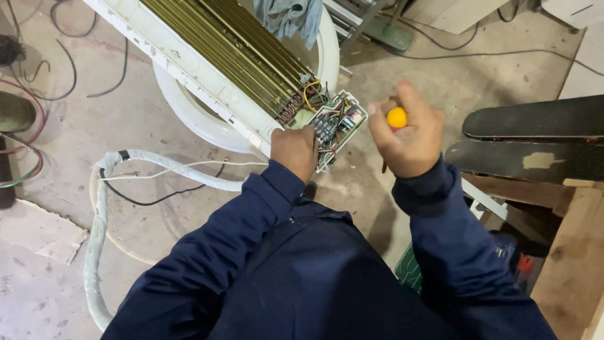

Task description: The person uses a screwdriver to tighten screws on a circuit board attached to an air conditioning unit. The hands manipulate the tool and the board components throughout the process.

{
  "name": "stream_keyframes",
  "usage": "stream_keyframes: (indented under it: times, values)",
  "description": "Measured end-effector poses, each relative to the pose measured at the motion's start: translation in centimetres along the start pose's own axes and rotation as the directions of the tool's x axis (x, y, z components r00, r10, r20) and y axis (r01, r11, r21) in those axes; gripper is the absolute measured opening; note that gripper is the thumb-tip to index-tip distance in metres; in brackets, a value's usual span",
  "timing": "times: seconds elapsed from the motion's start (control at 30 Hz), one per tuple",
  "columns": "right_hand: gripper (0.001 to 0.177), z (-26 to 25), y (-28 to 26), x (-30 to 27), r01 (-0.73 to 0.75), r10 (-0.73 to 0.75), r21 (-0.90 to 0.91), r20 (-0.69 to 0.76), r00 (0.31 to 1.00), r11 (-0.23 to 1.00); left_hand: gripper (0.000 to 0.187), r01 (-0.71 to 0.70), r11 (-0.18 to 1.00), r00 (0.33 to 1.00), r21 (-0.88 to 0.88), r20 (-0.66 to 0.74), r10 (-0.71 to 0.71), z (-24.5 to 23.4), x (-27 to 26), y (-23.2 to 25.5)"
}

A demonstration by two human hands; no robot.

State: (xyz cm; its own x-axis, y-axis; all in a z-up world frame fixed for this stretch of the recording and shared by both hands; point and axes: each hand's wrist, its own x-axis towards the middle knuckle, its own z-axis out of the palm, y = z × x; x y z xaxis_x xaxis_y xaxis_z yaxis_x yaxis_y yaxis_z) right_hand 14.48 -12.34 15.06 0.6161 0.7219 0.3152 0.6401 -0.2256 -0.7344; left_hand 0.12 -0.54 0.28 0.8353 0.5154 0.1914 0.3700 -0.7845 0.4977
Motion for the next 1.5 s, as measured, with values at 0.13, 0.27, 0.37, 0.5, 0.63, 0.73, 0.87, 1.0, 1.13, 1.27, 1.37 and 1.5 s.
stream_keyframes:
  times: [0.13,0.27,0.37,0.5,0.63,0.73,0.87,1.0,1.13,1.27,1.37,1.5]
  values:
    - [0.021,1.4,2.2,-1.7,0.126,-0.112,-0.155,0.095,0.989,0.98,0.009,0.024,0.988,0.997,0.15,0.068,-0.035,0.7,0.6,0.3]
    - [0.028,2.7,4.2,-2.9,0.256,-0.228,-0.202,0.155,0.961,0.945,0.007,-0.018,0.985,0.999,0.172,-0.04,0.025,0.6,0.4,0.3]
    - [0.033,3.4,4.8,-3.3,0.298,-0.267,-0.164,0.187,0.945,0.94,0.011,-0.061,0.998,0.99,0.031,-0.126,0.065,-0.5,-0.5,0.2]
    - [0.035,5.0,5.3,-3.8,0.329,-0.307,-0.04,0.268,0.913,0.944,0.011,-0.131,0.977,0.979,-0.166,-0.18,0.1,-1.2,-1.6,-0.5]
    - [0.039,6.5,5.9,-4.5,0.413,-0.367,-0.076,0.335,0.868,0.908,0.006,-0.121,0.965,0.991,-0.234,-0.075,0.107,-1.6,-1.1,-1.5]
    - [0.038,7.1,6.0,-5.0,0.387,-0.31,-0.138,0.389,0.868,0.912,0.006,-0.145,0.967,0.989,-0.209,-0.069,0.134,-1.3,-1.3,-1.9]
    - [0.041,7.9,5.9,-5.3,0.308,-0.207,-0.197,0.411,0.888,0.931,0.009,-0.15,0.971,0.988,-0.188,-0.059,0.141,-1.1,-1.2,-2.3]
    - [0.034,8.0,5.8,-5.2,0.305,-0.191,-0.208,0.435,0.88,0.929,0.014,-0.153,0.963,0.988,-0.223,-0.022,0.152,-1.0,-0.9,-2.7]
    - [0.025,8.0,5.3,-5.2,0.294,-0.183,-0.209,0.429,0.885,0.933,0.013,-0.157,0.968,0.987,-0.196,-0.007,0.158,-1.4,-0.7,-2.5]
    - [0.019,8.1,4.5,-5.1,0.318,-0.25,-0.169,0.333,0.909,0.933,0.013,-0.173,0.963,0.985,-0.209,-0.042,0.168,-1.5,-0.6,-2.4]
    - [0.015,8.3,4.6,-5.3,0.27,-0.212,-0.161,0.308,0.927,0.949,0.013,-0.165,0.971,0.986,-0.173,-0.04,0.16,-1.0,-0.7,-2.4]
    - [0.019,7.9,3.4,-4.9,0.063,-0.023,-0.113,0.32,0.947,0.992,0.011,-0.116,0.978,0.993,-0.175,-0.027,0.113,-0.6,-0.8,-2.5]
